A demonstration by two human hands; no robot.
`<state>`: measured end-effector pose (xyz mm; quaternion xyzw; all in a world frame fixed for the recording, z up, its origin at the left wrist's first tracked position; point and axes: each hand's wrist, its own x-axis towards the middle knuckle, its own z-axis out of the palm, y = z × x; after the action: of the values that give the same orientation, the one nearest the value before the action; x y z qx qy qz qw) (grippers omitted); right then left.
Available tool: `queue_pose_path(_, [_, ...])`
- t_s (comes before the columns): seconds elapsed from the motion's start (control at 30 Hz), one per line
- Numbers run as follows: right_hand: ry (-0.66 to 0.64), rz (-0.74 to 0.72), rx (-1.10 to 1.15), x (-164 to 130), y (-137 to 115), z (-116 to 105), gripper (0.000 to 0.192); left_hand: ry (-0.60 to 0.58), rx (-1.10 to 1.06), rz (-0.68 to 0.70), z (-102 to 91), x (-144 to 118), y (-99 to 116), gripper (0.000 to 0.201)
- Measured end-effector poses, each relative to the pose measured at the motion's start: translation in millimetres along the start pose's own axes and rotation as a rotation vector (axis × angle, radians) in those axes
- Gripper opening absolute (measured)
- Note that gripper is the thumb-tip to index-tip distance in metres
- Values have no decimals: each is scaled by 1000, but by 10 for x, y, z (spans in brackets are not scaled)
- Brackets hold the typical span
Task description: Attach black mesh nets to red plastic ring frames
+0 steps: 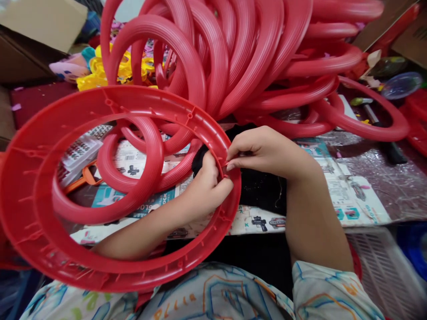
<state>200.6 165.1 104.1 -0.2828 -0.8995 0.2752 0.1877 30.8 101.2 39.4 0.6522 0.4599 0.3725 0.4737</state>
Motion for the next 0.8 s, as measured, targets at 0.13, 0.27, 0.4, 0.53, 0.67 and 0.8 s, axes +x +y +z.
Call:
queue_pose_path(0.13, [1, 32, -61, -30, -10, -58, 11, 15, 127, -44, -39, 13, 42, 34])
queue_pose_path(0.27, [-33, 18, -101, -66, -37, -109, 12, -160, 198, -45, -81, 22, 129, 34])
queue_pose_path(0.4, [-52, -34, -88, -78, -72, -101, 15, -229, 199, -88, -108, 21, 170, 35])
queue_pose_path(0.53, [-46, -61, -77, -58, -83, -53, 13, -237, 230, -79, -110, 9, 172, 34])
queue_pose_path(0.67, [-55, -65, -75, -37, -65, -24, 10, -287, 256, -127, -99, -23, 191, 33])
queue_pose_path(0.8, [0, -94, -94, -44, -52, -34, 9, -314, 250, -111, -98, -48, 243, 29])
